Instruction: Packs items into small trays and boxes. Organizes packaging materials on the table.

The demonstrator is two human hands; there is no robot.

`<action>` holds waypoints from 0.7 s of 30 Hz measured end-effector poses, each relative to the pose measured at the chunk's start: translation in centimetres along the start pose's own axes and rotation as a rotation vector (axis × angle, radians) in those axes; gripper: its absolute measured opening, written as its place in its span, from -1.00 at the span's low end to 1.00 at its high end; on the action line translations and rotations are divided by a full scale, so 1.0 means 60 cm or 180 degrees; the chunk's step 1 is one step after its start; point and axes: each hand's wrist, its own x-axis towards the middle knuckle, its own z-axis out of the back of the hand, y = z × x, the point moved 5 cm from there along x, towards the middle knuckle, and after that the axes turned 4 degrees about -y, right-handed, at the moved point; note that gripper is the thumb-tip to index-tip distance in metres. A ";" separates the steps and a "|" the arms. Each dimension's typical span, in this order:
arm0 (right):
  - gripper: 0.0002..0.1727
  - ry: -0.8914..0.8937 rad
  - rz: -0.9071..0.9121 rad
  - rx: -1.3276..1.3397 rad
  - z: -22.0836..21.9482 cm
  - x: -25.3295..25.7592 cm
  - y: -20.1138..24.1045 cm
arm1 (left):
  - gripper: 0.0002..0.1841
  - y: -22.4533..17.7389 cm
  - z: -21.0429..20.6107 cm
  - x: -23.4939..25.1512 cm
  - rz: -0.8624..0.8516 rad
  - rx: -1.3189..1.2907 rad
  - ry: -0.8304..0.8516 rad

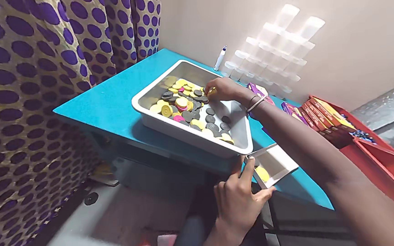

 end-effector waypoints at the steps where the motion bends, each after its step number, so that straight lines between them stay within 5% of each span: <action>1: -0.72 0.0044 0.0066 -0.0019 -0.002 0.000 0.002 | -0.22 0.000 -0.001 -0.001 -0.0006 -0.0002 -0.0020; 10: -0.67 0.0263 -0.0145 -0.0362 0.029 -0.028 0.039 | -0.22 -0.001 0.000 -0.001 0.0016 -0.0022 0.0014; 17: -0.74 -0.0127 0.1088 0.0542 0.083 -0.043 0.191 | -0.29 -0.002 0.003 -0.002 -0.0004 0.0171 -0.0097; 21: -0.75 0.0098 0.1060 0.0362 0.055 -0.032 0.236 | -0.28 -0.002 0.001 -0.002 0.0029 0.0155 -0.0082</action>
